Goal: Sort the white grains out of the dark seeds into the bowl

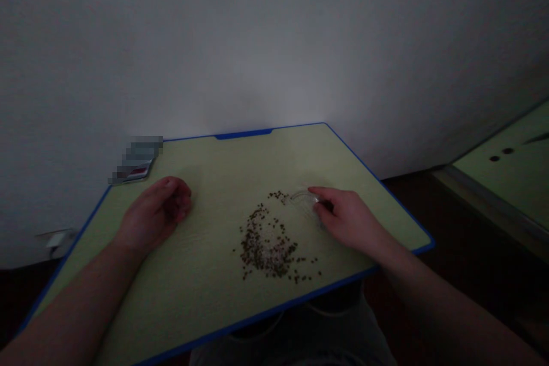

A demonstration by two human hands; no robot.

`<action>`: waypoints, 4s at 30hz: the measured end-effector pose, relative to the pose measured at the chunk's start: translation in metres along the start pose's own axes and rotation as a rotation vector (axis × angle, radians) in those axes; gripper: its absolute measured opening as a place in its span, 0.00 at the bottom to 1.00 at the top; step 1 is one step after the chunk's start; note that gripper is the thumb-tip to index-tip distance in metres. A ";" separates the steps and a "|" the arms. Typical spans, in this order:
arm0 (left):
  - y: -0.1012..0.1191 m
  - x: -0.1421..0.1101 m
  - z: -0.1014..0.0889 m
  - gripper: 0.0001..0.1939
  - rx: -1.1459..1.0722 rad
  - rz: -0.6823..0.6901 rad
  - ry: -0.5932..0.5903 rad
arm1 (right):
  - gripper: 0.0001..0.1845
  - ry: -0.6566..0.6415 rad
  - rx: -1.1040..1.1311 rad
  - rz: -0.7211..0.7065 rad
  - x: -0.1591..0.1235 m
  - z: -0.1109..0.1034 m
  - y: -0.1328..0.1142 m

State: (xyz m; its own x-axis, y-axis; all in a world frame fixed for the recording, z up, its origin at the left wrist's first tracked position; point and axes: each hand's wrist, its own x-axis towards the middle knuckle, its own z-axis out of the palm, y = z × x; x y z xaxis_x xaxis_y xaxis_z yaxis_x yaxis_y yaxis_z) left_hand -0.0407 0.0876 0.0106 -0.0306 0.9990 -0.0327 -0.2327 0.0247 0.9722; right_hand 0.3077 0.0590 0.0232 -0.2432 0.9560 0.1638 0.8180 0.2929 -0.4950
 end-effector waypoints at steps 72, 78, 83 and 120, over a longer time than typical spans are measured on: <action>-0.004 0.002 -0.004 0.12 -0.009 -0.011 -0.018 | 0.20 -0.083 -0.005 -0.131 -0.001 -0.006 -0.011; -0.004 0.003 -0.003 0.12 -0.005 0.005 -0.015 | 0.20 -0.050 -0.069 -0.054 0.001 -0.008 0.000; -0.005 0.002 -0.004 0.12 -0.014 -0.018 -0.008 | 0.20 -0.046 -0.038 -0.070 0.003 -0.008 0.001; -0.002 0.001 -0.002 0.10 -0.021 -0.002 -0.005 | 0.21 -0.018 -0.131 -0.021 0.015 -0.006 0.010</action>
State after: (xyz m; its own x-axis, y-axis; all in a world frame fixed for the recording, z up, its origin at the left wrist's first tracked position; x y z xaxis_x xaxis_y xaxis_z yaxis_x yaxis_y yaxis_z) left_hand -0.0420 0.0886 0.0078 -0.0253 0.9991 -0.0334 -0.2530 0.0259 0.9671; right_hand 0.3154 0.0763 0.0262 -0.2695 0.9502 0.1567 0.8733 0.3097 -0.3762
